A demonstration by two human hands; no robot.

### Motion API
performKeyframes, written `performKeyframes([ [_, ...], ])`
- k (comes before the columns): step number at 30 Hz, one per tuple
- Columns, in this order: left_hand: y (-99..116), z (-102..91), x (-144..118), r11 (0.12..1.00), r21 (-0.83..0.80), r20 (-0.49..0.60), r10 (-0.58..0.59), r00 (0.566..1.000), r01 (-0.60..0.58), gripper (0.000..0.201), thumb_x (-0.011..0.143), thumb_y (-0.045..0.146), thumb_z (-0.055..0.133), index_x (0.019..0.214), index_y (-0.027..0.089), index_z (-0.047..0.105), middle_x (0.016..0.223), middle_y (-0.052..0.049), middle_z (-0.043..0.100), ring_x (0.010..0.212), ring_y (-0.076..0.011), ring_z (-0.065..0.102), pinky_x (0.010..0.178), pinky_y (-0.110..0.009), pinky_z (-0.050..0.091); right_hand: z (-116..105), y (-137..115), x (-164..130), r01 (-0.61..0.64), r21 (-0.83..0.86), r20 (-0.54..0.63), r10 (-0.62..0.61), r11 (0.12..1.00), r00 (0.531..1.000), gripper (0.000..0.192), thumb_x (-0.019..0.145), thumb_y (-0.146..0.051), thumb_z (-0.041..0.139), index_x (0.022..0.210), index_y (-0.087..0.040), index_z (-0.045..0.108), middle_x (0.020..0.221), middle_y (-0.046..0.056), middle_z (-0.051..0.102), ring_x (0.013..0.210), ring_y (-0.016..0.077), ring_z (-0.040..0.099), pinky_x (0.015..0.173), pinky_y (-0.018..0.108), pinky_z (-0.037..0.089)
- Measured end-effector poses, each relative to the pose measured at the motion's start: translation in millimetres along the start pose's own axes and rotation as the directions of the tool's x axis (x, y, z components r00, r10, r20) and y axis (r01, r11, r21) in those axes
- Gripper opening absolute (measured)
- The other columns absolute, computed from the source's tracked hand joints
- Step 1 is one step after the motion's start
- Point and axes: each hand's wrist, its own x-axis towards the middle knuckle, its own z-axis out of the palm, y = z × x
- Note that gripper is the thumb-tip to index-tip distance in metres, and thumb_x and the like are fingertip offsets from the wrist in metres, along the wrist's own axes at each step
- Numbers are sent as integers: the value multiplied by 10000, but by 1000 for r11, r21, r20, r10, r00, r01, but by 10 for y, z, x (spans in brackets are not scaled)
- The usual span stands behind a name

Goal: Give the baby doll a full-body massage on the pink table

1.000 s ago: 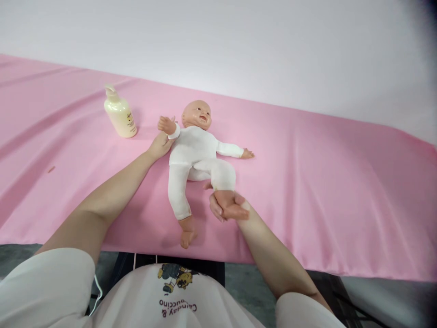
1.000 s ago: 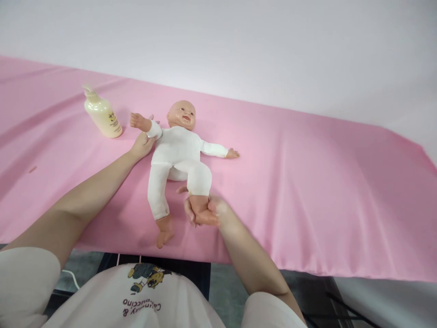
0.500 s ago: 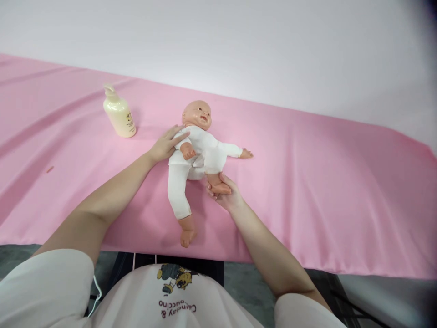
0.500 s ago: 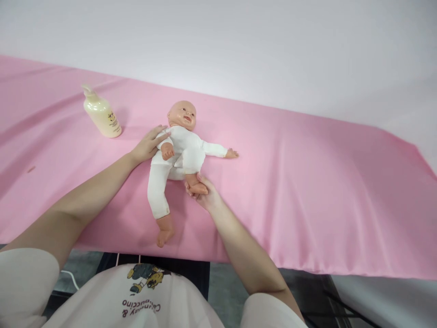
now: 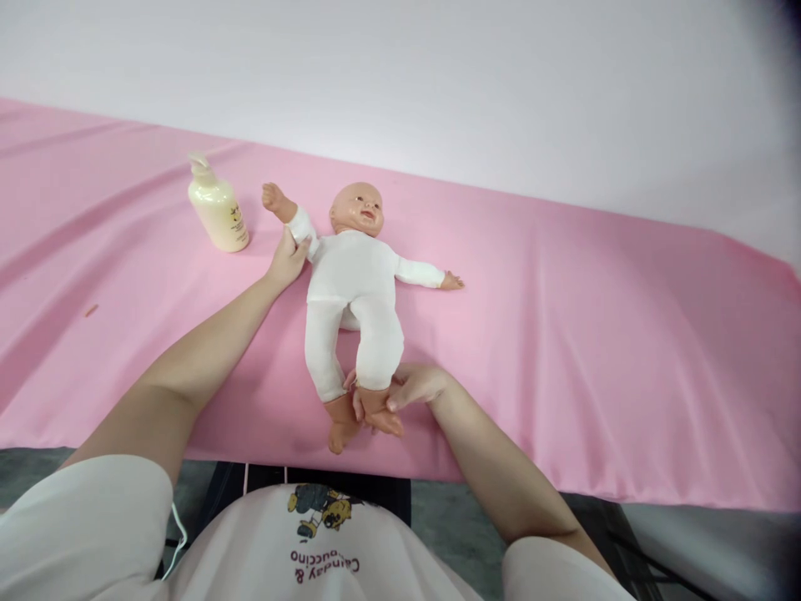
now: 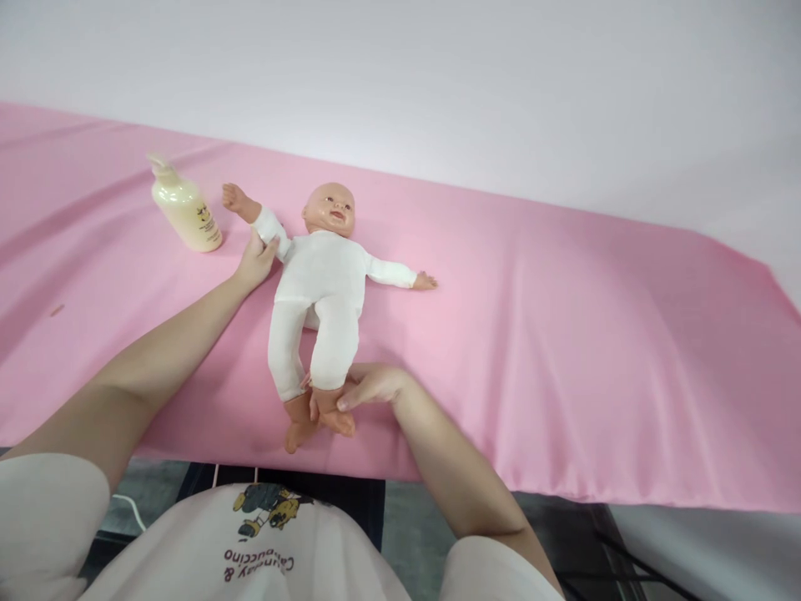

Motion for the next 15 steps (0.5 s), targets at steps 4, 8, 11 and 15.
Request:
performKeyframes([
  [4, -88, -39, 44, 994, -85, -126, -83, 989, 72, 616, 874, 738, 538, 1209, 225, 471, 1139, -116, 588, 1163, -267, 595, 1080, -512, 465, -27, 22, -14, -75, 31, 87, 72, 997, 994, 556, 814, -251, 807, 1305, -183, 556, 1182, 110, 677, 984, 202, 708, 824, 335, 591],
  [8, -88, -62, 63, 988, -114, -188, -124, 974, 104, 640, 858, 760, 537, 1224, 242, 454, 1179, -118, 566, 1223, -271, 562, 1104, -502, 441, -24, -3, -22, -36, 77, 111, 27, 996, 993, 509, 842, -234, 772, 1299, -181, 555, 1166, 109, 668, 999, 220, 713, 787, 343, 609],
  [11, -55, -57, 49, 990, -97, -163, -114, 980, 99, 648, 876, 778, 473, 1237, 240, 447, 1192, -124, 564, 1218, -273, 569, 1111, -502, 430, -33, -17, -37, 38, 119, 112, -52, 992, 992, 575, 844, -285, 772, 1347, -180, 515, 1117, 111, 687, 971, 252, 734, 786, 396, 615],
  [15, 41, -37, 13, 1000, 10, -91, 23, 996, -22, 643, 907, 749, 456, 1273, 221, 457, 1221, -142, 567, 1232, -274, 565, 1123, -490, 425, -55, -14, -77, 97, 177, 91, -114, 979, 989, 694, 819, -353, 788, 1407, -190, 459, 1036, 93, 716, 918, 271, 759, 782, 429, 614],
])
